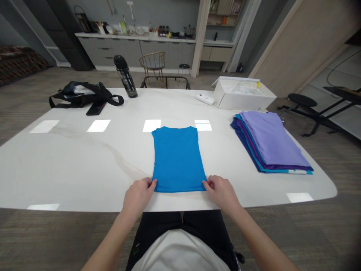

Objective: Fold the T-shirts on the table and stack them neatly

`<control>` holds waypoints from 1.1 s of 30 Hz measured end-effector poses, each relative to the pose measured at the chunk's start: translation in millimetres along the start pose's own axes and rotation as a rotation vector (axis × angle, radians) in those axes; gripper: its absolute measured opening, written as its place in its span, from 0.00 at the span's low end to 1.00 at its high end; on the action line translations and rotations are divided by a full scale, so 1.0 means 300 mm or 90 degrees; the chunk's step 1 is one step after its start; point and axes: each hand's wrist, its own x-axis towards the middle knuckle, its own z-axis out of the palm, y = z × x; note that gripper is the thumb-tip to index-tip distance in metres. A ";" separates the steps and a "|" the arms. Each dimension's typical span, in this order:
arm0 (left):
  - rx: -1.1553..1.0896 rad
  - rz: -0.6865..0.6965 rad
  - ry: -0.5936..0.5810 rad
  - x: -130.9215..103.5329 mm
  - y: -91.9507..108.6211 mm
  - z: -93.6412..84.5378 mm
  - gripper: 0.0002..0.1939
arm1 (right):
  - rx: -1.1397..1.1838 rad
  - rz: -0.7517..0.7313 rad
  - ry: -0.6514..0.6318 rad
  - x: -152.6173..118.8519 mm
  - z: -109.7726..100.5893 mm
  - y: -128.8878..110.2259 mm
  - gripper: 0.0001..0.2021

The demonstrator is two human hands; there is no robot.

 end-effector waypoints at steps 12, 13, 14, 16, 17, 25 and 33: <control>-0.025 0.204 0.254 0.480 0.117 -0.139 0.21 | 0.122 0.025 0.088 0.477 -0.092 -0.009 0.17; -0.014 0.188 0.250 0.541 0.137 -0.147 0.23 | 0.123 0.039 0.095 0.548 -0.092 -0.007 0.19; -0.001 0.171 0.235 0.594 0.155 -0.154 0.24 | 0.127 0.054 0.094 0.613 -0.092 -0.004 0.22; 0.026 0.147 0.190 0.676 0.181 -0.163 0.26 | 0.120 0.091 0.094 0.718 -0.091 0.003 0.26; 0.038 0.135 0.167 0.708 0.190 -0.167 0.26 | 0.115 0.104 0.086 0.757 -0.089 0.006 0.28; -0.085 -0.005 0.021 0.871 0.210 -0.205 0.19 | 0.223 0.144 0.013 0.919 -0.072 -0.009 0.19; -0.229 0.168 0.132 0.745 0.239 -0.249 0.12 | 0.507 0.004 0.132 0.803 -0.130 -0.001 0.14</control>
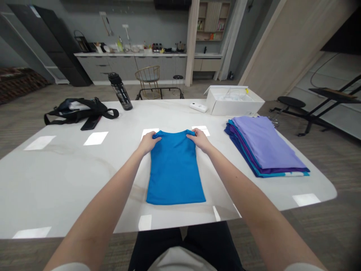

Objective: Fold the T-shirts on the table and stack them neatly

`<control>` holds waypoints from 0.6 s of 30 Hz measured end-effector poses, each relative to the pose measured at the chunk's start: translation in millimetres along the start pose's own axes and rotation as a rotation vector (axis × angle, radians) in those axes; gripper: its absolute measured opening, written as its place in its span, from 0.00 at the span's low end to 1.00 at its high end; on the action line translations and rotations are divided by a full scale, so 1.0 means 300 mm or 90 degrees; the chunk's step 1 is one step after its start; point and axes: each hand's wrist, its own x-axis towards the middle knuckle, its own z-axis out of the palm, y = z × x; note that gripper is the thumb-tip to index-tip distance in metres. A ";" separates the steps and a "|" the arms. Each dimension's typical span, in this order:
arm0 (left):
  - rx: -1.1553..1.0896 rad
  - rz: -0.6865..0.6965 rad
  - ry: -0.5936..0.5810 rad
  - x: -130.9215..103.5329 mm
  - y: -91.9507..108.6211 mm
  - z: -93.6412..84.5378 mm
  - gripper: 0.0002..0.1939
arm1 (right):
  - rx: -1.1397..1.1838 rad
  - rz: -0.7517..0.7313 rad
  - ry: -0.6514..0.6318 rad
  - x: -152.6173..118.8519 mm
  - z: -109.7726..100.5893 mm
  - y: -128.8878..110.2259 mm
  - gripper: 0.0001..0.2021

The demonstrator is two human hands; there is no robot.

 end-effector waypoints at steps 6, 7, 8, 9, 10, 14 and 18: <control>-0.069 0.165 0.100 -0.135 0.210 -0.040 0.12 | 0.123 -0.091 0.112 -0.211 -0.202 -0.052 0.18; -0.065 0.202 0.109 -0.158 0.254 -0.042 0.12 | 0.117 -0.103 0.136 -0.251 -0.241 -0.059 0.18; -0.059 0.242 0.118 -0.182 0.301 -0.042 0.12 | 0.110 -0.116 0.161 -0.292 -0.280 -0.067 0.18; -0.053 0.281 0.126 -0.206 0.349 -0.041 0.12 | 0.105 -0.130 0.186 -0.334 -0.320 -0.076 0.18; -0.049 0.319 0.134 -0.230 0.400 -0.037 0.12 | 0.106 -0.143 0.207 -0.377 -0.361 -0.086 0.18; -0.063 0.433 0.164 -0.330 0.617 -0.011 0.13 | 0.146 -0.176 0.265 -0.553 -0.538 -0.144 0.17; -0.129 0.493 0.177 -0.427 0.833 0.026 0.11 | 0.147 -0.220 0.351 -0.714 -0.748 -0.205 0.16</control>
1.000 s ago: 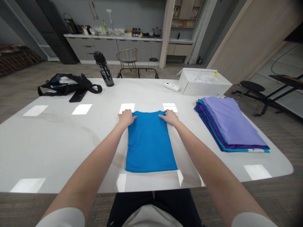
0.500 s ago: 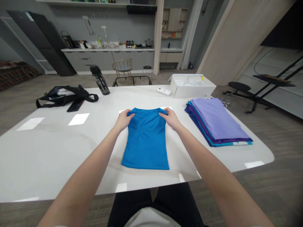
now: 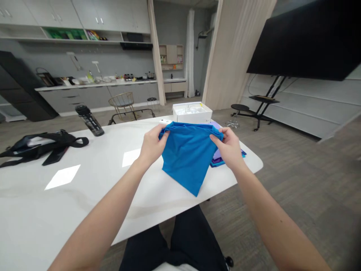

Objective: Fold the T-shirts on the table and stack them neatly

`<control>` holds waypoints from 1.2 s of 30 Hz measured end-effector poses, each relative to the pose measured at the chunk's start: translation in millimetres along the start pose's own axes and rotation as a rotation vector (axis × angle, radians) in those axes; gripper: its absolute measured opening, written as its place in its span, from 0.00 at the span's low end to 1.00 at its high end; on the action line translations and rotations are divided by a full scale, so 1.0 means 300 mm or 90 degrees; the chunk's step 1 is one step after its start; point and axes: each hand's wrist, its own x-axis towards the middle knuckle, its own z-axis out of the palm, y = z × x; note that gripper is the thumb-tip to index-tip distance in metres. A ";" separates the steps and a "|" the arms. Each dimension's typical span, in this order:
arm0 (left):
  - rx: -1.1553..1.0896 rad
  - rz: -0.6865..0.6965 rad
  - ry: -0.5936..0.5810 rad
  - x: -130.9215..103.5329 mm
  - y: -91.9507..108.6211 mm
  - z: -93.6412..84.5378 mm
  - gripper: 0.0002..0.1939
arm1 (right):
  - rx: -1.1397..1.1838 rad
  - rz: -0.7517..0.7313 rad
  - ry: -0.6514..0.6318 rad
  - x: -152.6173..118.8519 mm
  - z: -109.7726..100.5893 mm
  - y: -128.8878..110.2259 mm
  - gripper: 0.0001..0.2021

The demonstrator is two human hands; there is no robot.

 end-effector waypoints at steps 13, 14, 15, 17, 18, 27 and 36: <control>-0.488 -0.170 -0.081 0.329 0.205 0.451 0.14 | -0.151 -0.184 0.111 0.396 -0.496 -0.033 0.14; -0.501 -0.193 -0.090 0.359 0.188 0.495 0.14 | -0.158 -0.178 0.106 0.445 -0.511 -0.002 0.14; -0.507 -0.215 -0.099 0.386 0.165 0.540 0.15 | -0.164 -0.170 0.102 0.492 -0.522 0.037 0.15; -0.506 -0.256 -0.122 0.425 0.098 0.640 0.15 | -0.174 -0.142 0.090 0.577 -0.533 0.142 0.15; -0.501 -0.279 -0.137 0.435 0.055 0.695 0.15 | -0.178 -0.121 0.083 0.613 -0.532 0.206 0.15; -0.348 -0.391 -0.186 0.474 -0.324 1.087 0.13 | -0.179 0.105 0.036 0.816 -0.446 0.744 0.15; 0.001 -0.132 -0.100 0.479 -0.322 1.129 0.27 | -0.472 0.123 0.001 0.889 -0.333 0.902 0.29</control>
